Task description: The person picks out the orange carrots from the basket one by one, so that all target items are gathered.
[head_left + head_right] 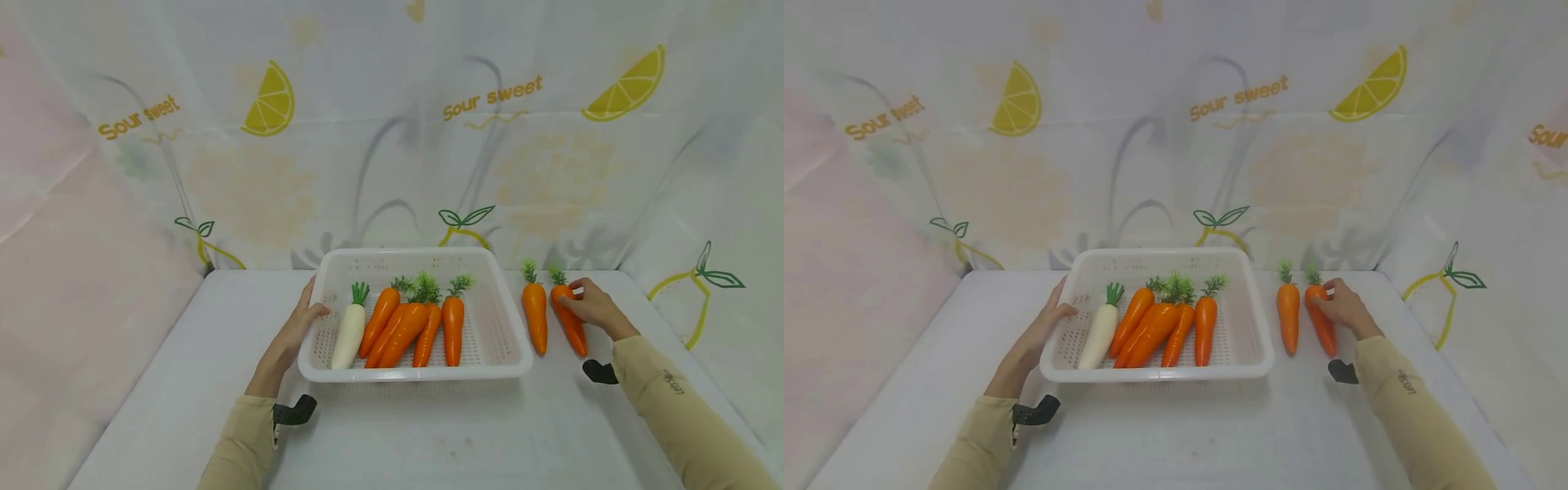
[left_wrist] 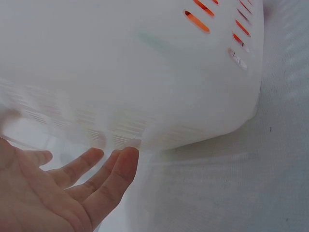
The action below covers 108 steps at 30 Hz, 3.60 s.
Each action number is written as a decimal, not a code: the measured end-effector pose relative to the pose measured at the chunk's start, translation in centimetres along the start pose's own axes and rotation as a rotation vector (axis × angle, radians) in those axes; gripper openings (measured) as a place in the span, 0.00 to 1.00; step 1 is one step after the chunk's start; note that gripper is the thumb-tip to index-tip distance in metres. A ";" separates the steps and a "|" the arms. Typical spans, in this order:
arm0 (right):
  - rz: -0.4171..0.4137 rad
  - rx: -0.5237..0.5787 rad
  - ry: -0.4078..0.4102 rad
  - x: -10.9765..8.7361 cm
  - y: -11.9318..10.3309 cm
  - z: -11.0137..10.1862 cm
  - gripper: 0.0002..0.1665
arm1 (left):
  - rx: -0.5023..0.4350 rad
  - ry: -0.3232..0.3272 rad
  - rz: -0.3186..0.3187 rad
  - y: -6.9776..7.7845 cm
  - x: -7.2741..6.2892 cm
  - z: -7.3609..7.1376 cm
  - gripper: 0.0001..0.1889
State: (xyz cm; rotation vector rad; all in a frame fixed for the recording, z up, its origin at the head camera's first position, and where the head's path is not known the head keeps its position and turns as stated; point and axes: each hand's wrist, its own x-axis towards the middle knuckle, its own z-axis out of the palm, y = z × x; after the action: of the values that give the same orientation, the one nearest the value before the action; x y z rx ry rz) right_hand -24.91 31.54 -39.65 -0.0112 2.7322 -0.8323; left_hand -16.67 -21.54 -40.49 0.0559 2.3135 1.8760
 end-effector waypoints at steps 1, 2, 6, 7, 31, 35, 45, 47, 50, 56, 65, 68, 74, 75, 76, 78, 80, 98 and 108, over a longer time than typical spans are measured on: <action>0.000 -0.004 0.000 0.0 0.1 0.0 0.39 | 0.001 0.000 -0.002 0.0 0.0 0.0 0.43; 0.000 -0.004 0.000 0.0 0.2 0.1 0.39 | 0.001 0.000 -0.003 0.0 0.0 0.0 0.43; -0.001 -0.012 -0.001 0.0 0.3 0.1 0.40 | 0.001 0.004 -0.002 0.1 0.0 0.1 0.43; 0.001 -0.015 -0.002 -0.1 0.2 0.1 0.40 | 0.001 0.005 0.000 0.2 0.0 0.1 0.43; -0.033 -0.039 0.042 -1.1 0.1 0.1 0.42 | 0.002 -0.012 0.019 -0.1 0.2 -0.1 0.41; -0.071 -0.041 0.106 -1.4 0.1 0.1 0.39 | 0.007 -0.014 0.018 -0.2 0.3 -0.1 0.41; -0.104 0.122 0.326 -2.8 -1.5 0.1 0.30 | -0.012 -0.027 0.016 -0.2 0.8 0.0 0.42; -0.122 0.159 0.363 -3.2 -2.2 -0.1 0.29 | -0.019 -0.032 0.014 -0.2 0.8 0.1 0.42; -0.142 0.254 0.387 -3.6 -3.5 -0.4 0.30 | -0.016 -0.035 0.012 -0.1 0.8 0.1 0.42; -0.242 0.479 0.336 -4.2 -7.1 -1.1 0.25 | -0.002 -0.019 0.017 -0.1 0.7 -0.2 0.42; -0.320 0.389 -0.036 -5.5 -13.8 0.2 0.26 | 0.001 -0.025 0.041 0.4 0.8 -0.6 0.41; -0.315 0.348 -0.091 -5.0 -15.1 1.2 0.26 | 0.002 -0.021 0.049 0.5 0.9 -0.6 0.41; -0.302 0.290 -0.172 -3.7 -16.2 2.7 0.26 | -0.003 -0.028 0.054 0.3 0.8 -0.8 0.41; -0.296 0.277 -0.188 -3.6 -16.4 2.8 0.26 | -0.007 -0.032 0.056 0.3 0.8 -0.8 0.41; -0.285 0.261 -0.203 -3.4 -16.6 2.9 0.27 | -0.009 -0.033 0.055 0.3 0.8 -0.8 0.41; -0.273 0.226 -0.241 -3.2 -17.0 3.0 0.28 | -0.012 -0.037 0.057 0.3 0.8 -0.8 0.41; -0.263 0.191 -0.292 -2.9 -17.4 3.1 0.30 | -0.012 -0.037 0.055 0.3 0.7 -0.8 0.41; -0.171 -0.042 -0.436 -0.2 -18.6 5.3 0.27 | 0.003 -0.046 0.021 0.0 0.8 0.0 0.42; -0.065 -0.135 -0.438 0.6 -19.5 6.9 0.29 | 0.001 -0.044 0.036 0.0 0.7 -0.3 0.42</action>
State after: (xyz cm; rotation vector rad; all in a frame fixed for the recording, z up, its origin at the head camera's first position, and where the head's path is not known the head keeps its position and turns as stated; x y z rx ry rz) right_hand -25.08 11.51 -34.61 -0.2777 2.3754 -0.5767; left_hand -17.40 -21.71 -40.55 0.1386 2.3001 1.8710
